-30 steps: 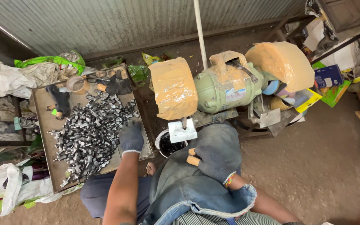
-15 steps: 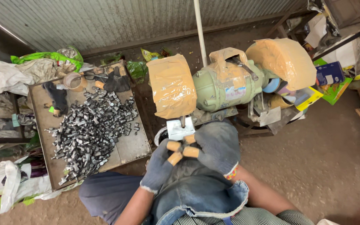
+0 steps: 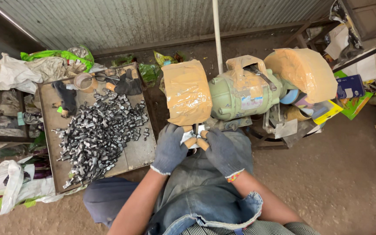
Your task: The person sits on the floor and sharpens small metal workpieces one at a time against a bench grinder, holding each piece with both gloved hands and producing sparks, then places the finished piece on a tray with a large pile of similar ground pieces.
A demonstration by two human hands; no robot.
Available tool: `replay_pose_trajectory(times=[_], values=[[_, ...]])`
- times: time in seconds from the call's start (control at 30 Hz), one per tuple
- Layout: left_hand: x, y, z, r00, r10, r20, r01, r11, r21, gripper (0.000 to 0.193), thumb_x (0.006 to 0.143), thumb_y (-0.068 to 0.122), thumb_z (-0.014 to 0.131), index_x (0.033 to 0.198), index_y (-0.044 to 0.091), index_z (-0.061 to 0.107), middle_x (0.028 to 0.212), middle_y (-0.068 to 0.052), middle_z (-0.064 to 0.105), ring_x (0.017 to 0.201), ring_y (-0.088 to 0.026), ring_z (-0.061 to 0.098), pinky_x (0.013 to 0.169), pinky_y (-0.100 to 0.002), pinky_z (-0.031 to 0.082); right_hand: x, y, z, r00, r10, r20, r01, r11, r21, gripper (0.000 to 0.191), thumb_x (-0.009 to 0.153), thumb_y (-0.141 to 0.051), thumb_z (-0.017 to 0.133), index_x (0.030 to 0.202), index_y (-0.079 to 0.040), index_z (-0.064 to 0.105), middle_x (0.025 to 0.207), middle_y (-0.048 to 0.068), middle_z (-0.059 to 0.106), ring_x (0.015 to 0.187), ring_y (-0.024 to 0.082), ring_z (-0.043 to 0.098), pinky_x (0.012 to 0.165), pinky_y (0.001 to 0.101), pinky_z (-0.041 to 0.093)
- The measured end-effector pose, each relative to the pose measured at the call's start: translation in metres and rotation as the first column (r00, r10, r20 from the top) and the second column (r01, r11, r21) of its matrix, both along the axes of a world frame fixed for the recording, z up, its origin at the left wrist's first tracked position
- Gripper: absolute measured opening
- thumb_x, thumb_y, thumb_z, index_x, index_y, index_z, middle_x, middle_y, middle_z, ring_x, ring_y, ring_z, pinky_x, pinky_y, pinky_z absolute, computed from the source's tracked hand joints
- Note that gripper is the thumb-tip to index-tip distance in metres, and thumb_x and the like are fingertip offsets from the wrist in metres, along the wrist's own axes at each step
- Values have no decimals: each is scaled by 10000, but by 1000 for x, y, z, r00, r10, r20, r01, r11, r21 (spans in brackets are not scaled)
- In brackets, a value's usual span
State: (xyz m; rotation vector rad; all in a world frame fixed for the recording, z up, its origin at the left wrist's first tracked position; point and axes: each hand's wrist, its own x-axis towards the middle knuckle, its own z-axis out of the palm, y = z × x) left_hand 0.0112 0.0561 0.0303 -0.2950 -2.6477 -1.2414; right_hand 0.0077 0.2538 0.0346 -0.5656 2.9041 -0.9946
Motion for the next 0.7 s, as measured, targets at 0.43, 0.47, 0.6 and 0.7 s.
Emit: replay_pose_trajectory(times=[0.43, 0.47, 0.6, 0.7], values=[[-24, -17, -10, 955, -294, 39, 293, 955, 47, 254, 848, 290, 757, 1019, 107, 713, 1040, -134, 691, 1003, -383, 639, 815, -495, 513, -20, -1, 28, 998, 55, -19, -55, 998, 19, 288, 875, -339, 733, 1095, -154, 740, 1068, 91, 713, 899, 317, 698, 759, 418, 537], [-24, -16, -11, 957, -289, 39, 287, 957, 50, 257, 842, 289, 758, 1016, 106, 714, 1029, -138, 685, 993, -387, 635, 809, -498, 510, -19, -1, 32, 997, 61, -52, -61, 998, 10, 288, 875, -354, 730, 1086, -158, 738, 1088, 79, 720, 879, 305, 703, 746, 409, 541], [-22, -17, -18, 960, -279, 31, 281, 959, -40, 202, 859, 249, 735, 1004, 110, 708, 1021, -136, 664, 997, -390, 614, 845, -498, 500, -23, 2, 35, 993, 61, 100, -80, 978, 193, 330, 856, -379, 726, 1130, -197, 755, 1140, 29, 712, 903, 298, 693, 746, 433, 517], [-18, -18, -25, 959, -281, 39, 283, 957, -57, 189, 875, 215, 713, 1026, 103, 691, 1045, -147, 635, 1017, -388, 595, 884, -497, 487, -34, 3, 17, 981, 184, 54, -184, 983, -13, 332, 879, -349, 719, 1137, -142, 754, 1047, 93, 696, 983, 303, 679, 804, 413, 526]])
